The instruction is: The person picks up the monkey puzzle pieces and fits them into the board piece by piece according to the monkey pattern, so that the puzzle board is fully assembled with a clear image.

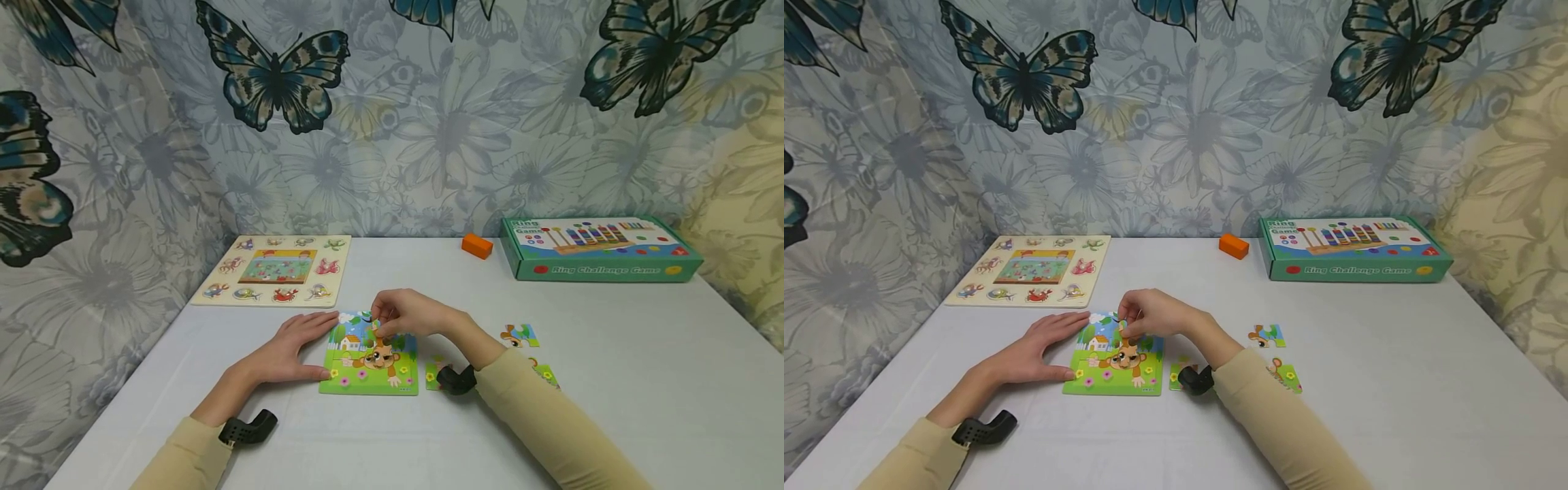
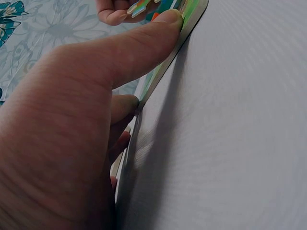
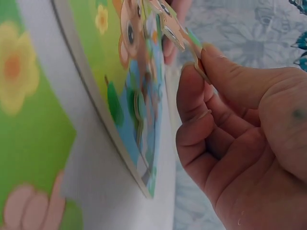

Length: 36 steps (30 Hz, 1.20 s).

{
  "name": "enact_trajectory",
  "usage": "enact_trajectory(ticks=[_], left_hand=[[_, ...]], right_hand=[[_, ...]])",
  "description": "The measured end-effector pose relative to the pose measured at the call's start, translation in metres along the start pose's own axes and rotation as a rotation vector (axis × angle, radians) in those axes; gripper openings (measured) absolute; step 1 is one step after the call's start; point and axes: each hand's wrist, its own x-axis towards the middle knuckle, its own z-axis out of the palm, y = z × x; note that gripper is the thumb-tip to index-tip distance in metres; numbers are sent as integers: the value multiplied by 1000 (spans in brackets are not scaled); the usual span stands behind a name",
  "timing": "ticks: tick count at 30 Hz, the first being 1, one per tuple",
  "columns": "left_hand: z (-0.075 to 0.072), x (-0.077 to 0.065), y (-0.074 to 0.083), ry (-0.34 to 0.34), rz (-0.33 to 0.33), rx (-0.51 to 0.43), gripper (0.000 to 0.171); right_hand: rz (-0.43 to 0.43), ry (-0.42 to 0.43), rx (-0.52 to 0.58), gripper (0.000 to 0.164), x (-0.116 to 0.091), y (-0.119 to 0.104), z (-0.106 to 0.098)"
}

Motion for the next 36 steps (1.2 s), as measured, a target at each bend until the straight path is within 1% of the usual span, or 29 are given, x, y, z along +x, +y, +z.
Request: enact_trajectory(ticks=[5, 12, 20, 26, 30, 33, 36], left_hand=[[0, 0, 0, -3, 4, 1, 95], [0, 0, 0, -4, 1, -3, 94], [-1, -1, 2, -6, -10, -3, 94], [-1, -1, 1, -3, -4, 1, 95], [-1, -1, 0, 0, 5, 2, 94], [-1, -1, -1, -6, 9, 3, 94], [-2, 1, -1, -8, 13, 4, 95]], right_hand=[[11, -11, 5, 16, 5, 0, 5], [40, -3, 7, 16, 8, 4, 10], [52, 0, -102, 14, 10, 2, 15], [31, -24, -124, 10, 11, 1, 17], [19, -29, -166, 7, 11, 0, 17], [24, -38, -199, 9, 10, -2, 18], [30, -54, -222, 15, 8, -5, 18]])
